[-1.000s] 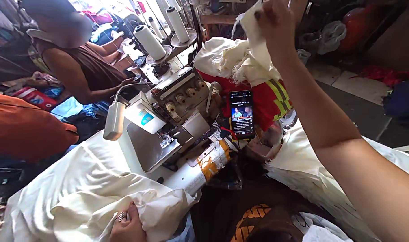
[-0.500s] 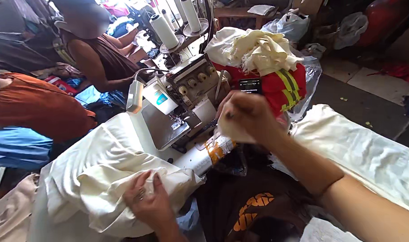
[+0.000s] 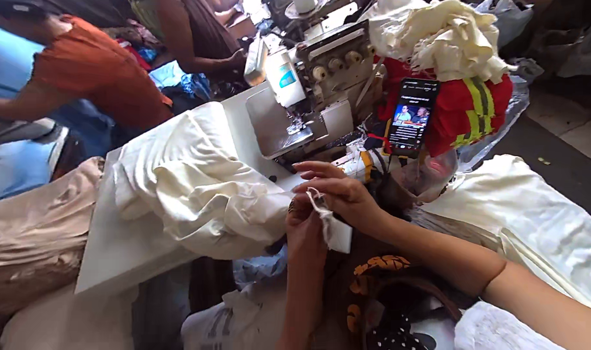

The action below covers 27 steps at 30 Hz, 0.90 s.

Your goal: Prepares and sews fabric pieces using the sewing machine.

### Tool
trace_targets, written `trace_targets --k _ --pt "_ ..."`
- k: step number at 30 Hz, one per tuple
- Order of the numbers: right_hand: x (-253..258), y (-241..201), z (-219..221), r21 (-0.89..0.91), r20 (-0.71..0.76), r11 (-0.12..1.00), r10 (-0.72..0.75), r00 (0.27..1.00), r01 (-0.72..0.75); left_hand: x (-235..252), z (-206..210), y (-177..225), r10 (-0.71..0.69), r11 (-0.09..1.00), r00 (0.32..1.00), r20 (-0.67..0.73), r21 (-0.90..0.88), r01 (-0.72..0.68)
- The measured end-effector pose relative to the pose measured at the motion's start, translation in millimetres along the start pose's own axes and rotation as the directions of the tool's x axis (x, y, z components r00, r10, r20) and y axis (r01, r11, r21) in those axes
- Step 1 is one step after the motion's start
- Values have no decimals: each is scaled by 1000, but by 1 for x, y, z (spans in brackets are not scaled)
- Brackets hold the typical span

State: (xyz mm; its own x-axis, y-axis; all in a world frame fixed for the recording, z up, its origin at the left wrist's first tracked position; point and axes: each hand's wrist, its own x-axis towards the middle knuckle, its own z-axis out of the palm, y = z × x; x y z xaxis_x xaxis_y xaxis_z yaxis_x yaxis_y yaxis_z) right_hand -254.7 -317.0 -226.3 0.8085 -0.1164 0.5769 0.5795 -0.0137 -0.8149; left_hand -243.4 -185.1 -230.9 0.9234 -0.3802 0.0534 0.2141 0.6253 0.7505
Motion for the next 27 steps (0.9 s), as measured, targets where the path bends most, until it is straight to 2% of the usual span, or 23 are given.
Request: trace_targets --k 2,8,11,15,21,27 --pt "-3 4 -4 9 8 1000 20 1000 -20 3 -7 -2 3 1000 999 45 -25 -2" --pt "-14 5 -12 -5 51 991 133 990 -133 2 -16 -7 12 999 999 38 52 -14" --pt "-17 8 -17 -10 58 992 126 990 -126 1 -17 -6 -50 993 999 5 110 49" --pt "-19 8 -20 -98 75 989 121 990 -114 0 -22 -13 0 995 1000 27 99 -3" --pt "-23 10 -17 -291 75 955 88 993 -62 -1 -25 -17 5 989 1000 -19 146 -2" --pt "-28 12 -12 -306 19 949 84 996 -74 -1 -22 -20 -10 986 998 -69 163 21"
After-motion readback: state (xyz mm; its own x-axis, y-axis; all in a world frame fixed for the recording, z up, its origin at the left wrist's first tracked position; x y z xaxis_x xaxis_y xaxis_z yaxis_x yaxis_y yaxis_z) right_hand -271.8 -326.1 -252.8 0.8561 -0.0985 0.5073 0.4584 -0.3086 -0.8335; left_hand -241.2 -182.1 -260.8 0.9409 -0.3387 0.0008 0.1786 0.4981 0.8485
